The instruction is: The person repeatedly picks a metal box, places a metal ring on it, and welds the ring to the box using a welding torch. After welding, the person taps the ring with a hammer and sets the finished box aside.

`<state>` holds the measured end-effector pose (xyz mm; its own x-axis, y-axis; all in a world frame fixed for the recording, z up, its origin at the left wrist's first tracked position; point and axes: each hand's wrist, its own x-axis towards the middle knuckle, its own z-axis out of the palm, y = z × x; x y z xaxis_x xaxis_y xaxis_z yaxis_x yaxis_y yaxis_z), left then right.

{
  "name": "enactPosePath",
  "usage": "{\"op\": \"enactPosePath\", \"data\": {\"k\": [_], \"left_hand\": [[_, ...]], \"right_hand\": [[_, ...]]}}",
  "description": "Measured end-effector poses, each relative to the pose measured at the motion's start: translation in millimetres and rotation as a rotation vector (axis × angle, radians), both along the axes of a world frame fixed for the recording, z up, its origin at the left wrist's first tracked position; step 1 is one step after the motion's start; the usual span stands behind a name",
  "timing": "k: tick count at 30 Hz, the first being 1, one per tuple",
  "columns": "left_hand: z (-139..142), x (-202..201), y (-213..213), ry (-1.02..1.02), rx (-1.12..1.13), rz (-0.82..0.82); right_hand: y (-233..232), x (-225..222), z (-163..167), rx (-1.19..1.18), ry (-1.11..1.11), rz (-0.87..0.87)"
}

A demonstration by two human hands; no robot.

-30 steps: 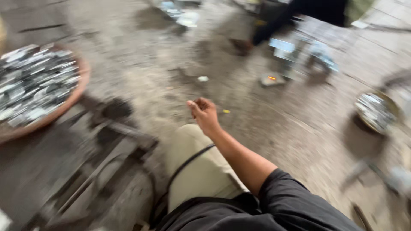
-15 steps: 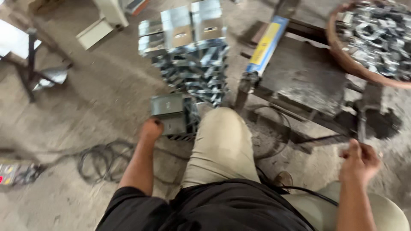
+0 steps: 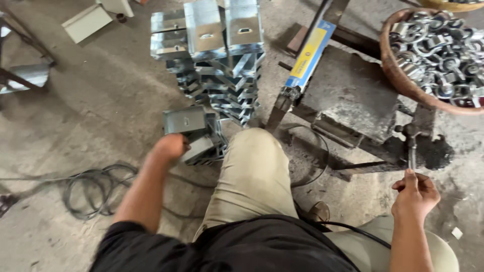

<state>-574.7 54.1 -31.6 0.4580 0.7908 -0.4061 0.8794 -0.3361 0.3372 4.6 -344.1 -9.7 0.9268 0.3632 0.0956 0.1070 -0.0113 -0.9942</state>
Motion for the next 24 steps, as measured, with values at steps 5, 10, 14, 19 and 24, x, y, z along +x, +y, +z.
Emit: {"op": "enactPosePath", "data": {"k": [5,10,14,19,24], "left_hand": [[135.8,47.2,-4.9,-0.235,-0.155,-0.298],[224.6,178.3,-66.1,-0.265,-0.16,-0.368],[186.5,309.8,-103.3,-0.567,0.516,-0.864],[104.0,393.3,-92.1,-0.622,0.654,-1.066],[94.2,412.0,-76.3,-0.427,0.506,-1.02]], "right_hand": [[19.9,28.8,30.6,0.262,0.193,-0.074],[52.8,33.3,27.5,0.181,0.244,-0.072],[60.9,27.4,5.4,0.386,0.323,-0.049],[53.9,34.4,-8.4,0.228,0.284,-0.07],[62.3,26.6,0.3,-0.096,0.129,0.119]]}}
